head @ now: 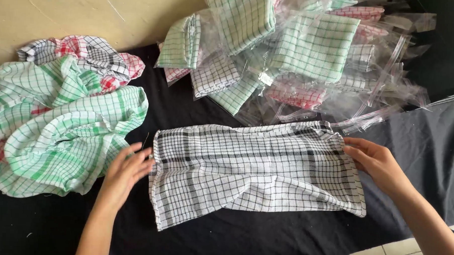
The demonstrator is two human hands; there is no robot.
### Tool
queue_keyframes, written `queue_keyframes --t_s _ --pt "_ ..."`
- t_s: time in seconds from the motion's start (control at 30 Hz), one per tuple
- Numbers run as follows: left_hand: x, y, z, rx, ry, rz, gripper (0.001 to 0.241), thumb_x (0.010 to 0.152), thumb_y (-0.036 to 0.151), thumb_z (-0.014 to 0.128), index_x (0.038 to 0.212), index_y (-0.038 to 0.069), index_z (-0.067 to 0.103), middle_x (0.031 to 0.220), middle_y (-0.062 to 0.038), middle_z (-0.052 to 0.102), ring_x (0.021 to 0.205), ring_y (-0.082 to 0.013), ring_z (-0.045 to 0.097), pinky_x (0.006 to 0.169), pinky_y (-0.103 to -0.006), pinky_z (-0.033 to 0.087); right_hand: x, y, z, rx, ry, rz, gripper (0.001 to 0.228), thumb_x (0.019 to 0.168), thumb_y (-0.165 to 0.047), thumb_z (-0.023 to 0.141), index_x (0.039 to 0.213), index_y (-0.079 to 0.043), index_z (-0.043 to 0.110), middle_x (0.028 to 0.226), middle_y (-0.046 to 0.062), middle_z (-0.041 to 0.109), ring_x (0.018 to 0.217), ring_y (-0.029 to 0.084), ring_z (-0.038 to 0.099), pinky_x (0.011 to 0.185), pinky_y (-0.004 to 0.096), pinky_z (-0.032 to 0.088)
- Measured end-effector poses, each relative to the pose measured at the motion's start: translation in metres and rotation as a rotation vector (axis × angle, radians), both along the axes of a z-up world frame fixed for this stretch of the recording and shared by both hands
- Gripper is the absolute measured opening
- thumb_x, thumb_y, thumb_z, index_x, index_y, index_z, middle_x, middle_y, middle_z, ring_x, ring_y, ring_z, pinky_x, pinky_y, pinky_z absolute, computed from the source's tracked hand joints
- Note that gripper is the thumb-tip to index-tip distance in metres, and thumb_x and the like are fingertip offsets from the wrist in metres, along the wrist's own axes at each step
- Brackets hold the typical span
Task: Folding checkered cloths and placing them into individual plastic bags for packaging.
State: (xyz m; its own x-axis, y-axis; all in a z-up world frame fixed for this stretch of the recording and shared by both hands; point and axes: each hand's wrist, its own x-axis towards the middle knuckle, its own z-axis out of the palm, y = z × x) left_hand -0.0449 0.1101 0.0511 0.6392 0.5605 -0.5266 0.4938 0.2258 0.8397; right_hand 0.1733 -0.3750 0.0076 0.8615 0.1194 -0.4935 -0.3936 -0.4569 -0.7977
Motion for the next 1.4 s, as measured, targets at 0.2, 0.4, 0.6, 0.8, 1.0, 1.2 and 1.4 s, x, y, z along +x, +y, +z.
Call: queue_keyframes --t_s 0.2,0.4,0.6,0.8,1.0,1.2,1.4 --pt "-0.049 -0.019 -0.011 0.164 0.132 -0.013 0.055 0.09 0.02 0.062 0.142 0.006 0.051 0.137 -0.015 0.066 0.114 -0.0271 0.07 0.091 -0.0424 0.061 -0.02 -0.005 0.007 -0.087 -0.007 0.0 0.035 0.097 -0.015 0.066 0.129 -0.003 0.073 0.109 0.017 0.072 0.102 0.023 0.065 0.093 0.036 0.051" --pt "-0.051 -0.036 -0.015 0.364 0.486 -0.382 0.049 0.099 0.05 0.058 0.073 0.008 0.057 0.067 -0.003 0.061 0.068 -0.0165 0.073 0.076 -0.029 0.054 -0.038 -0.007 -0.018 0.001 -0.149 0.117 0.041 0.093 -0.02 0.07 0.131 -0.005 0.065 0.071 0.013 0.065 0.059 0.016 0.047 0.052 0.029 0.03" --pt "-0.035 -0.044 -0.028 0.389 0.282 -0.309 0.032 0.095 0.04 0.072 0.093 0.012 0.056 0.066 0.002 0.036 0.056 -0.01 0.034 0.051 -0.0287 0.035 -0.051 0.023 0.008 -0.207 -0.165 0.035 0.037 0.103 -0.014 0.06 0.14 -0.016 0.061 0.098 0.02 0.077 0.066 0.024 0.058 0.051 0.034 0.037" --pt "-0.073 -0.016 -0.007 -0.09 0.263 -0.348 0.058 0.079 0.014 0.075 0.135 0.003 0.072 0.121 -0.015 0.086 0.111 -0.0268 0.082 0.096 -0.0367 0.063 -0.054 0.015 0.026 -0.263 -0.103 0.026 0.046 0.099 -0.019 0.063 0.145 -0.019 0.059 0.103 0.022 0.077 0.107 0.024 0.071 0.07 0.04 0.053" --pt "-0.122 -0.002 -0.046 -0.249 0.374 -0.628 0.051 0.075 0.009 0.09 0.124 0.001 0.078 0.118 -0.013 0.093 0.109 -0.0221 0.089 0.095 -0.0326 0.073 -0.06 0.001 0.031 -0.429 0.101 0.161 0.053 0.092 -0.026 0.069 0.143 -0.034 0.06 0.124 0.026 0.079 0.139 0.023 0.062 0.104 0.04 0.049" --pt "-0.104 0.0 -0.044 0.009 0.696 -0.626 0.085 0.084 0.049 0.072 0.157 0.022 0.039 0.122 -0.002 0.082 0.101 -0.0134 0.081 0.102 -0.0254 0.056 -0.058 -0.015 -0.001 -0.959 -0.218 0.417 0.07 0.088 -0.059 0.058 0.154 -0.04 0.042 0.11 -0.017 0.074 0.081 0.018 0.08 0.073 0.04 0.062" --pt "-0.037 -0.016 -0.001 0.087 0.413 -0.203 0.058 0.091 0.036 0.061 0.144 0.013 0.059 0.134 -0.014 0.073 0.082 -0.0239 0.071 0.08 -0.0362 0.062 -0.022 -0.011 -0.042 -0.676 -1.183 0.665 0.058 0.086 -0.04 0.072 0.139 -0.018 0.061 0.125 0.004 0.067 0.107 0.022 0.07 0.086 0.038 0.062"
